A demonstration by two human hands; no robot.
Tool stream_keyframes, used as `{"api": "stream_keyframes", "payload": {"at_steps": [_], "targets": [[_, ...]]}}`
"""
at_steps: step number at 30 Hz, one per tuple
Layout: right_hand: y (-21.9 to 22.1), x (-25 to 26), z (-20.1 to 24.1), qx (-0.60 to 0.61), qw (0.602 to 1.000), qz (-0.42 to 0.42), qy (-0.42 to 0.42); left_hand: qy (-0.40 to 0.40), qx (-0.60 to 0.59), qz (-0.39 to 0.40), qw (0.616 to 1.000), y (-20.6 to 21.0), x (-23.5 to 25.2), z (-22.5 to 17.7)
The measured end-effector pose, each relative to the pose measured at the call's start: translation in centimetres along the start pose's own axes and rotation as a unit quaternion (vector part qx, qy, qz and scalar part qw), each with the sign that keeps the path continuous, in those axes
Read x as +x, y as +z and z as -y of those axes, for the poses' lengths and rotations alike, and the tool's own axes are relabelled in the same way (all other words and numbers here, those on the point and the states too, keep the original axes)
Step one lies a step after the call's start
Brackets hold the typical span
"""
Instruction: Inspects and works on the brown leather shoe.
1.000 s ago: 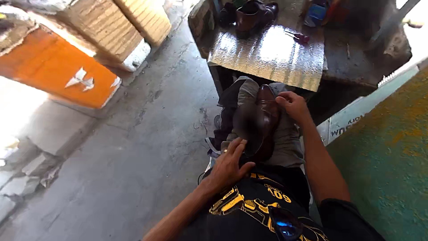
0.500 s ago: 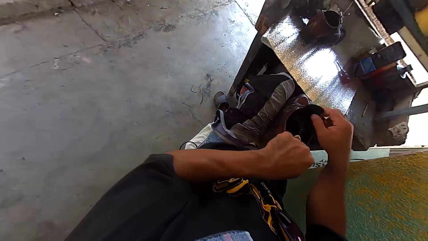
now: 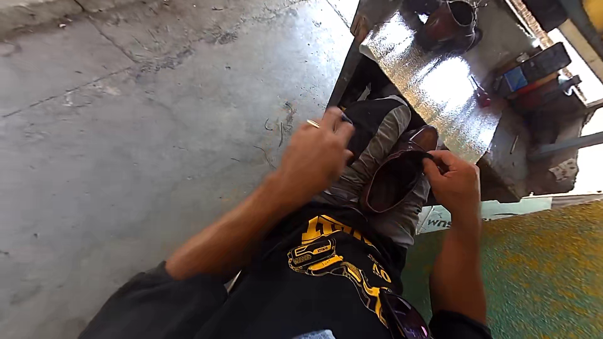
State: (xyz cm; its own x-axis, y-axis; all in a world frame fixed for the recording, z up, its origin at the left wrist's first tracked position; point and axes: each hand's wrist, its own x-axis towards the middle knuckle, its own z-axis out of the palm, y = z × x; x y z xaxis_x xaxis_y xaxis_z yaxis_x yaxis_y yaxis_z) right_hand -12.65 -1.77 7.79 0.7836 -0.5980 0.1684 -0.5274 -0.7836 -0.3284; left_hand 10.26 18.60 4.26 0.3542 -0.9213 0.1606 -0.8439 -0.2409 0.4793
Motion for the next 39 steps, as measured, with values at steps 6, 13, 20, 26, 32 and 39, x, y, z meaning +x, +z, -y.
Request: {"api": "stream_keyframes", "payload": {"at_steps": [6, 13, 20, 26, 32, 39], "targets": [[-0.5, -0.9, 0.2, -0.020, 1.000, -0.012, -0.008, 0.137, -0.126, 0.210, 0.960, 6.9, 4.0, -10.1], [0.2, -1.5, 0.2, -0.025, 0.999, -0.029, -0.016, 0.064, -0.119, 0.228, 0.964, 9.5, 6.4, -10.6], [0.3, -1.6, 0.0, -0.016, 0.999, -0.036, -0.021, 0.089, -0.123, 0.160, 0.975, 9.8, 5.9, -10.6], [0.4, -1.7, 0.0, -0.013, 0.999, -0.043, -0.009, 0.053, -0.184, 0.209, 0.959, 9.3, 5.5, -10.4], [0.8, -1.9, 0.0, -0.009, 1.000, -0.027, -0.004, 0.118, -0.316, 0.223, 0.915, 11.4, 5.7, -7.9], [0.6, -2.7, 0.2, -0.014, 1.000, -0.024, -0.007, 0.174, -0.302, 0.256, 0.901, 11.7, 5.5, -7.8]]}}
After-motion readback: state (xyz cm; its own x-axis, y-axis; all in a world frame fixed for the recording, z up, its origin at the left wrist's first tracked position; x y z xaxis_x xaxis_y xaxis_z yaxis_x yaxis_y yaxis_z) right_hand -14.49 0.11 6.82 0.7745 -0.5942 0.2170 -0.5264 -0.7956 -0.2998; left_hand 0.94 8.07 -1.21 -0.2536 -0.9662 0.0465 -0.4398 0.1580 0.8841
